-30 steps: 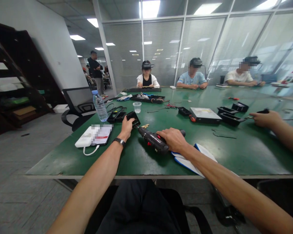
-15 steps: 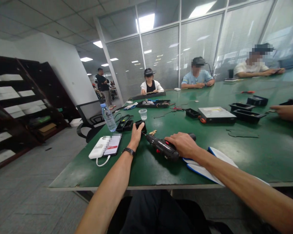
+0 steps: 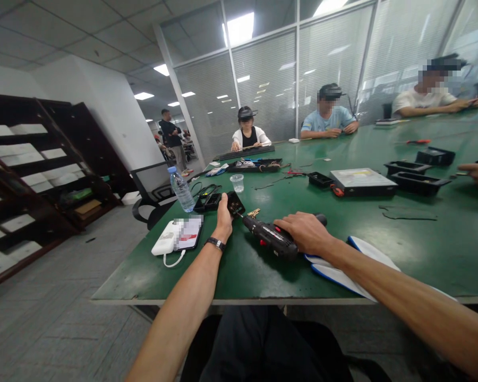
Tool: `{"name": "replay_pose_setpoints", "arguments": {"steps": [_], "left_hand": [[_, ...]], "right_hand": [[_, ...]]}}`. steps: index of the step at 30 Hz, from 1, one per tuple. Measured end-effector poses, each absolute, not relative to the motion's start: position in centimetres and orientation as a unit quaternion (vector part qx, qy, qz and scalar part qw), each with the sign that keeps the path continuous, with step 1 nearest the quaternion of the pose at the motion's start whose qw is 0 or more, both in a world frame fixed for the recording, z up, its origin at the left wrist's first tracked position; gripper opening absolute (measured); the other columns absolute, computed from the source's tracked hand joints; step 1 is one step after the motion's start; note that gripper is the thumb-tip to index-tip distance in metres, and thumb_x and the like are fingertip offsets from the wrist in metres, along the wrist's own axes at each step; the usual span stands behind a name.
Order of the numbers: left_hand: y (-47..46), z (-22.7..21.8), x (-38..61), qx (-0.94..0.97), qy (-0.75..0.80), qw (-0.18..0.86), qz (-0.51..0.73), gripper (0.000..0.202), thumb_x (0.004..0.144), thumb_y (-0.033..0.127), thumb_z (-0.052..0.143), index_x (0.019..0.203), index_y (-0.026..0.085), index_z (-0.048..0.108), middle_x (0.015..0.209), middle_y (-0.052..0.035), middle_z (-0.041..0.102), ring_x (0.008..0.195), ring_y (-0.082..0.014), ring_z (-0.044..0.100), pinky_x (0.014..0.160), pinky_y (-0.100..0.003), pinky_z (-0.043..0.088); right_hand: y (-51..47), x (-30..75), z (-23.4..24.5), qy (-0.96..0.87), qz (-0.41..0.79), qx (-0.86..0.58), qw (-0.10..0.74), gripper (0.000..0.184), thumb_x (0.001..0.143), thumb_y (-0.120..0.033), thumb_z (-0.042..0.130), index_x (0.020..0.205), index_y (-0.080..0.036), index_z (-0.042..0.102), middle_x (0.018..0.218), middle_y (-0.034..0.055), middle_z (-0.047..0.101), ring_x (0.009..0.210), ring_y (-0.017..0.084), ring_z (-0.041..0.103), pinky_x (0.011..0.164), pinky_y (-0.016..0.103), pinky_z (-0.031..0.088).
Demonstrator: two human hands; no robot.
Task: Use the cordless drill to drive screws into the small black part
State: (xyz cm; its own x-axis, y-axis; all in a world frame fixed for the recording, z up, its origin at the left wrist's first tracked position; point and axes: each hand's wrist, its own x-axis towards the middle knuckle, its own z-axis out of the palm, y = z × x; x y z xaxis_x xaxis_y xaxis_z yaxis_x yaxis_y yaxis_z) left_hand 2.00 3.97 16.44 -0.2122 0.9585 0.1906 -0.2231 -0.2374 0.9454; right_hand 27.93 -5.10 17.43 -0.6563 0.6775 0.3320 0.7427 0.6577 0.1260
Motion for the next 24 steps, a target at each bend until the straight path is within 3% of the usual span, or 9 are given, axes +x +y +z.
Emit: {"name": "replay_pose_setpoints", "arguments": {"steps": [9,24], "left_hand": [[3.87,16.26,2.14,0.393,0.352,0.502,0.685,0.064,0.081,0.067,0.058,0.122,0.018,0.062,0.125,-0.0114,0.065,0.104,-0.0229,0.065,0.083,-0.034,0.054],[3.72,17.11,2.46,0.288,0.306,0.547,0.724,0.034,0.085,0.047,0.062,0.105,0.019,0.067,0.104,-0.006,0.069,0.088,-0.0175,0.065,0.082,-0.033,0.055]], "right_hand": [[-5.15,27.89,17.4,-0.9,-0.137,-0.394,0.128,0.038,0.082,-0.023,0.057,0.12,-0.022,0.06,0.096,0.0086,0.07,0.085,0.023,0.062,0.072,0.034,0.034],[-5.19,27.91,17.36,-0.902,-0.139,-0.381,0.146,0.036,0.08,-0.023,0.057,0.117,-0.022,0.059,0.091,0.0062,0.069,0.084,0.023,0.062,0.073,0.033,0.033]]}}
